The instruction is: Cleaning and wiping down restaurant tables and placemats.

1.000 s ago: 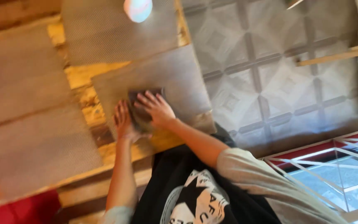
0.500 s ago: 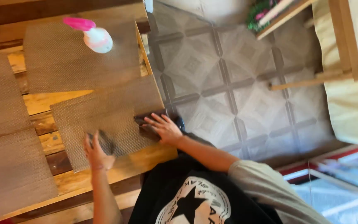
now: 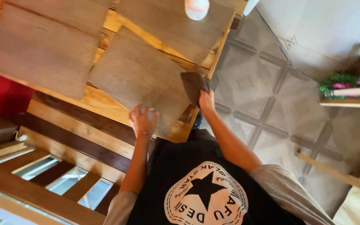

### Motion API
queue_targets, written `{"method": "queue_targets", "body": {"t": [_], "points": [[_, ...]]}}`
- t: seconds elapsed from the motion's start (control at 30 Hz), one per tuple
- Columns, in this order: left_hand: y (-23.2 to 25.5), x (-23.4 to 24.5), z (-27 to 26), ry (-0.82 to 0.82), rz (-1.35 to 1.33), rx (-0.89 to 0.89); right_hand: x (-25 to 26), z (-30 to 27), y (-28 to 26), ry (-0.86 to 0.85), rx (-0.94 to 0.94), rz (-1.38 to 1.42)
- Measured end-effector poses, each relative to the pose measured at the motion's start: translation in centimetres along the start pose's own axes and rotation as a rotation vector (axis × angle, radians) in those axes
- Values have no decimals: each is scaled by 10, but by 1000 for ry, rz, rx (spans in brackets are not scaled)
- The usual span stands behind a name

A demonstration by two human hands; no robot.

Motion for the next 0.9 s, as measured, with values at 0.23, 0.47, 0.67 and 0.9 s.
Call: {"method": "queue_targets", "body": {"t": [0.23, 0.47, 0.67, 0.9], "points": [[-145, 16, -81, 591, -330, 1111, -13, -17, -62, -178, -59, 372], [-155, 52, -90, 608, -937, 641, 5, -16, -63, -169, -108, 420], [3, 253, -79, 674, -861, 358, 21, -3, -67, -104, -133, 471], [190, 327, -61, 453, -405, -77, 23, 9, -84, -114, -18, 495]]}}
Point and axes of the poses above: each hand's wrist, its own z-axis towards the middle knuckle, its own x-axis out of the back of the hand, y = z × x, the point moved 8 cm from there along z, towards the middle knuckle, and after that the axes turned 12 degrees about -z, right-handed, at the moved point
